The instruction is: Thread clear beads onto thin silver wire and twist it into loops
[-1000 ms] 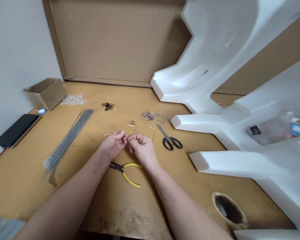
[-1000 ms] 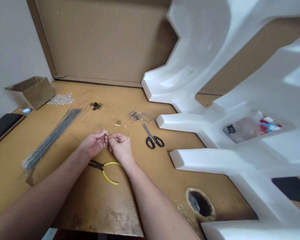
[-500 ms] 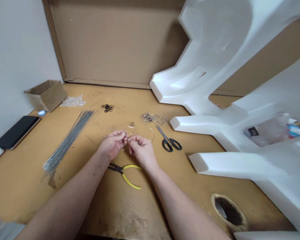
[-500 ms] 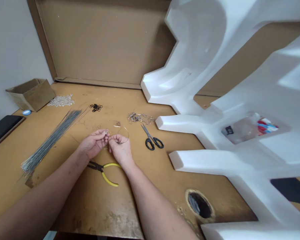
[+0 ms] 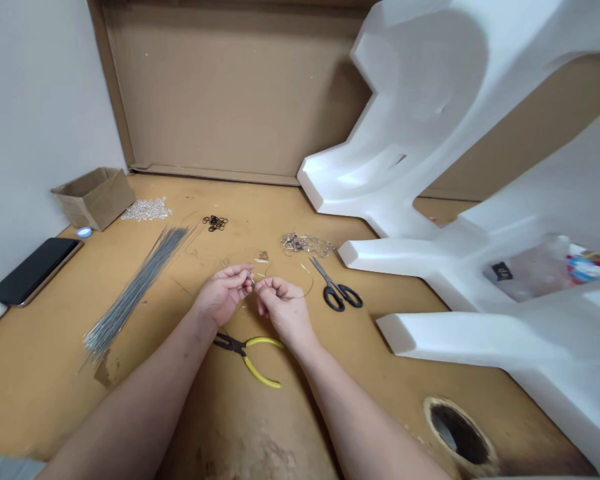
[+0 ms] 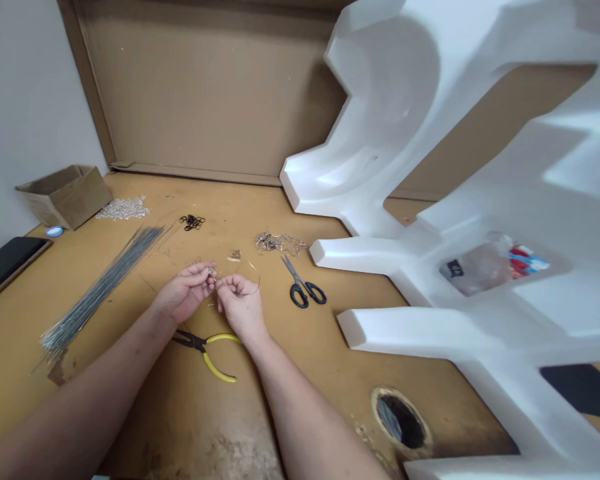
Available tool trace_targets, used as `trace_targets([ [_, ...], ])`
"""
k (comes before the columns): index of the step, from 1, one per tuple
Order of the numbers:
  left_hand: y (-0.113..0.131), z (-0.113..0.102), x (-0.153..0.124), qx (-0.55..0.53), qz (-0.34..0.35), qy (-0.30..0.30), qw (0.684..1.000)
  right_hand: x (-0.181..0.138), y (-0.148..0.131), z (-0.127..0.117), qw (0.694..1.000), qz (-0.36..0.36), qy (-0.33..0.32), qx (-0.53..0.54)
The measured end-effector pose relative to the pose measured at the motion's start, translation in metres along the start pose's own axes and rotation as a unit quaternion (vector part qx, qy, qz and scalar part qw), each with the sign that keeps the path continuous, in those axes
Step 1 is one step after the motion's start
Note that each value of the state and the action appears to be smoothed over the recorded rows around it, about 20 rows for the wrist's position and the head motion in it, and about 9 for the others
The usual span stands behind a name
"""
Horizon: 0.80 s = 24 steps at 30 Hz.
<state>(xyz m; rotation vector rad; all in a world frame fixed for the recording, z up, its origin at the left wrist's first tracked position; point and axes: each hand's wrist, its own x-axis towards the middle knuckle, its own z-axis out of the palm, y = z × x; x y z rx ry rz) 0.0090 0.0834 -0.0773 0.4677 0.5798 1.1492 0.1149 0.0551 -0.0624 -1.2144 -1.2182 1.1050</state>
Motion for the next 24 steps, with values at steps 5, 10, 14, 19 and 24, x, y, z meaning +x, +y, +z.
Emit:
trace_targets([
  [5, 0.0001, 0.0004, -0.0004, 0.002, 0.001, -0.001, 1.000, 0.0000, -0.0001, 0.0004, 1.000, 0.000, 0.004, 0.003],
  [10, -0.0002, 0.0003, -0.0005, 0.004, 0.002, -0.001, 1.000, -0.0012, -0.0001, 0.0008, 1.000, 0.002, 0.005, 0.008],
  [14, -0.0012, -0.0007, 0.0001, 0.009, 0.003, 0.000, 1.000, -0.0011, -0.0001, 0.0009, 1.000, 0.004, 0.004, 0.005],
  [19, -0.0016, -0.0009, 0.0003, 0.014, 0.008, -0.001, 1.000, 0.0002, 0.0014, 0.0009, 1.000, 0.007, 0.003, 0.006],
  [24, -0.0013, -0.0001, 0.0000, 0.019, 0.011, 0.001, 1.000, -0.0006, 0.0003, 0.0006, 1.000, 0.007, 0.003, 0.003],
])
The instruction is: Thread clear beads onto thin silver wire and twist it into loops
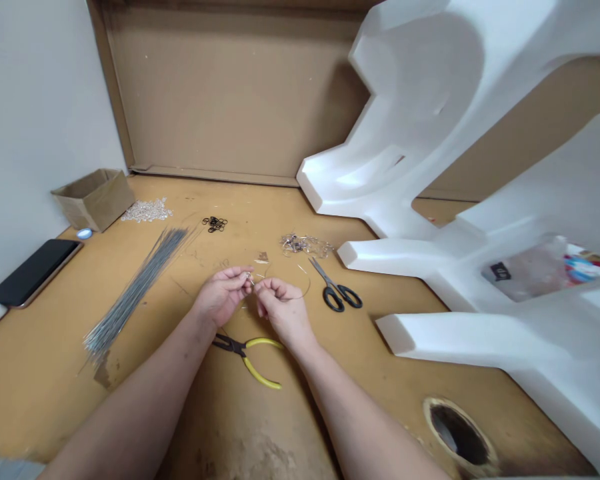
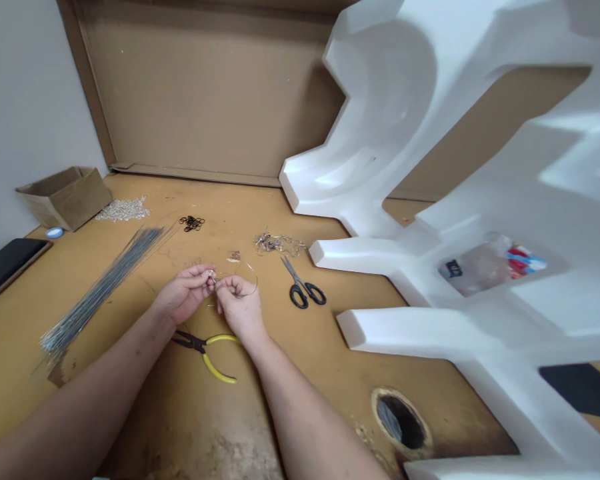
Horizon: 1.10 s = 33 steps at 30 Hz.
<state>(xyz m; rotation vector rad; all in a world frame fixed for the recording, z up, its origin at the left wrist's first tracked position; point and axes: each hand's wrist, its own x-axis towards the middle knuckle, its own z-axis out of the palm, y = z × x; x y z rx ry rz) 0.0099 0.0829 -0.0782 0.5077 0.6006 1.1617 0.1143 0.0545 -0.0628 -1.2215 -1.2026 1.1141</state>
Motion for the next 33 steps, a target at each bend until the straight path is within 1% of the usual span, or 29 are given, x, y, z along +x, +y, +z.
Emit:
trace_targets([
  [19, 0.0008, 0.0008, -0.0005, 0.037, 0.029, 0.002, 0.999, -0.0015, -0.0016, -0.0005, 1.000, -0.004, 0.002, -0.005],
  [33, 0.0008, -0.0001, -0.0004, 0.011, 0.013, -0.006, 1.000, -0.0017, -0.0017, 0.0003, 1.000, -0.009, 0.005, -0.016],
])
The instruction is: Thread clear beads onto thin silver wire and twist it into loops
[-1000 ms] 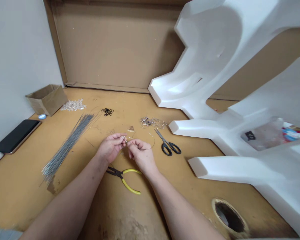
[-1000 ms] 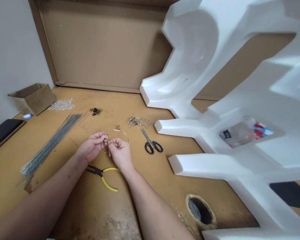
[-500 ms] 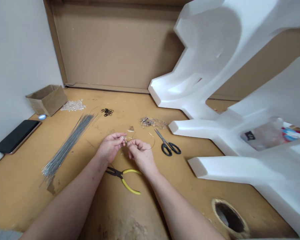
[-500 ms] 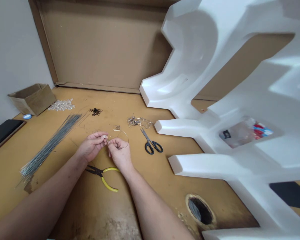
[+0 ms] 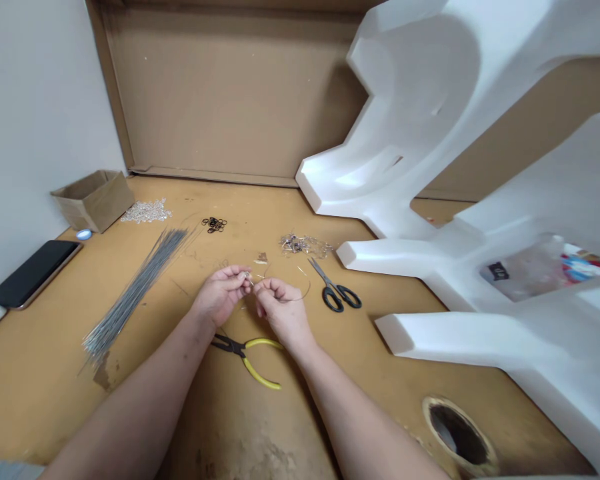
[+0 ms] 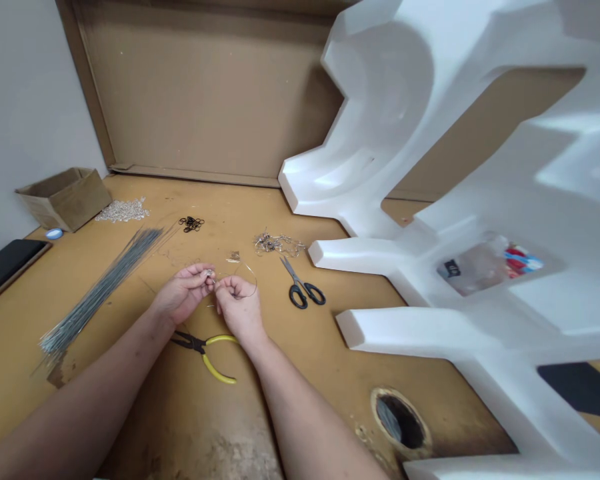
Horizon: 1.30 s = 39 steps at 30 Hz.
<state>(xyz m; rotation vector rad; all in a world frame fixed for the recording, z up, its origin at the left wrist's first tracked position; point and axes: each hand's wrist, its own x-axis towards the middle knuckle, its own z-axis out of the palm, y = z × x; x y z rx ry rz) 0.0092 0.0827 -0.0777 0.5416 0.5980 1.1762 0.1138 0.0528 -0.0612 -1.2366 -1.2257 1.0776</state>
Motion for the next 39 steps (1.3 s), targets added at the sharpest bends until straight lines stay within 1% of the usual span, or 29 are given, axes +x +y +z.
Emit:
trace_targets([
  [11, 0.0022, -0.0015, 0.0004, -0.021, -0.024, -0.025, 0.999, -0.0005, -0.0004, 0.0005, 1.000, -0.001, -0.002, -0.004],
  [17, 0.0011, -0.0030, 0.0008, -0.012, -0.027, -0.038, 0.999, -0.0020, -0.0017, -0.0001, 1.000, 0.003, -0.001, -0.010],
  [26, 0.0020, -0.0040, 0.0012, 0.000, -0.018, -0.050, 0.999, -0.0003, -0.0017, -0.0010, 1.000, -0.004, 0.004, -0.002],
  [33, 0.0036, -0.0035, 0.0014, 0.005, 0.011, -0.046, 0.999, 0.0002, -0.0001, -0.0032, 1.000, -0.017, 0.007, 0.016],
  [39, 0.0072, -0.0049, 0.0011, 0.000, 0.019, -0.055, 0.998, -0.0021, -0.0037, -0.0035, 0.999, -0.028, 0.005, 0.023],
])
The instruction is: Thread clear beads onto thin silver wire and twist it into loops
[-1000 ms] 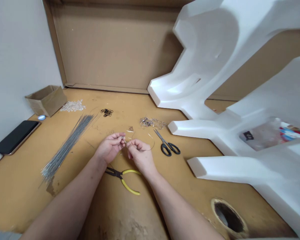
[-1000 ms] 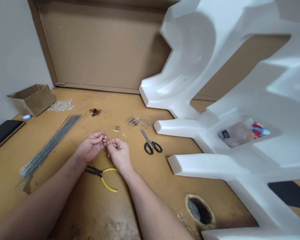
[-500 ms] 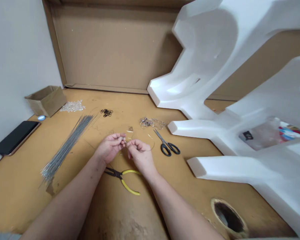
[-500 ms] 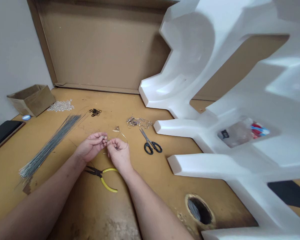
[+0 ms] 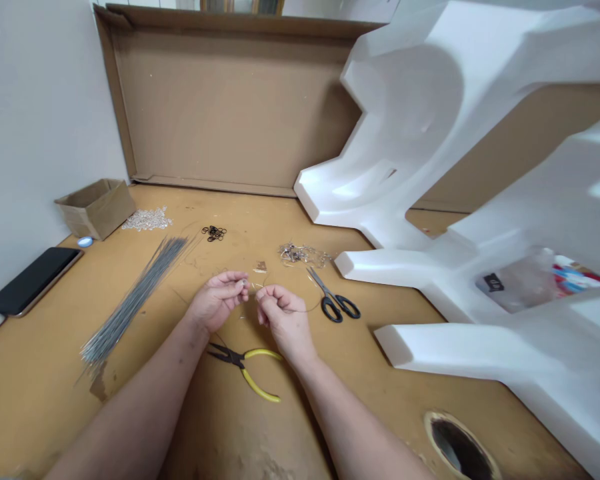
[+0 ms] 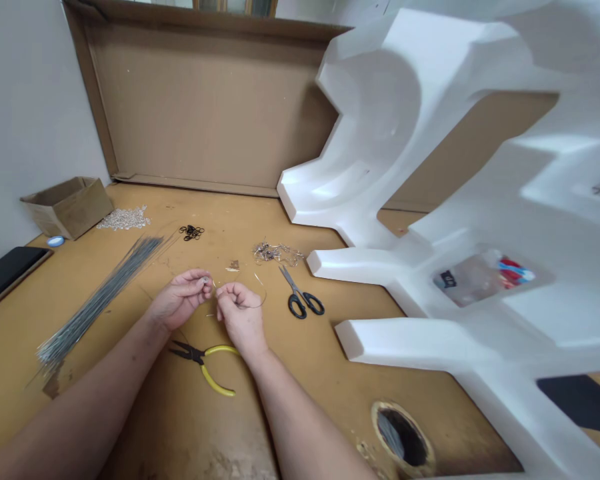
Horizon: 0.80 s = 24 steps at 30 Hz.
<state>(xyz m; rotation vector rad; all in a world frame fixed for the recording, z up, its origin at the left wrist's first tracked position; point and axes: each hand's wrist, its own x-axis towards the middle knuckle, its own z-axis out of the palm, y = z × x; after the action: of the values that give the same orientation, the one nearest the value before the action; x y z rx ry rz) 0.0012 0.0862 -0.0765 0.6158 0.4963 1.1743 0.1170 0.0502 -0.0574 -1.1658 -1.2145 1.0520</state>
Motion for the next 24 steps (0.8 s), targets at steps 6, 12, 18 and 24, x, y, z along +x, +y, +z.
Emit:
trace_targets([
  [6, -0.0006, -0.0011, 0.0000, -0.003, -0.014, 0.006, 1.000, -0.0025, -0.0014, 0.0021, 1.000, -0.007, -0.021, -0.005],
  [12, -0.0020, -0.0009, -0.0002, 0.010, -0.020, 0.003, 1.000, -0.0020, -0.0006, 0.0020, 1.000, 0.002, -0.028, -0.009],
  [18, -0.0027, -0.0029, 0.0003, 0.023, -0.018, -0.003, 1.000, -0.0021, 0.0004, 0.0016, 1.000, 0.013, -0.024, -0.014],
  [24, -0.0010, -0.0029, -0.0003, 0.053, -0.016, -0.007, 0.998, -0.0023, 0.0012, 0.0012, 1.000, 0.018, -0.023, -0.011],
])
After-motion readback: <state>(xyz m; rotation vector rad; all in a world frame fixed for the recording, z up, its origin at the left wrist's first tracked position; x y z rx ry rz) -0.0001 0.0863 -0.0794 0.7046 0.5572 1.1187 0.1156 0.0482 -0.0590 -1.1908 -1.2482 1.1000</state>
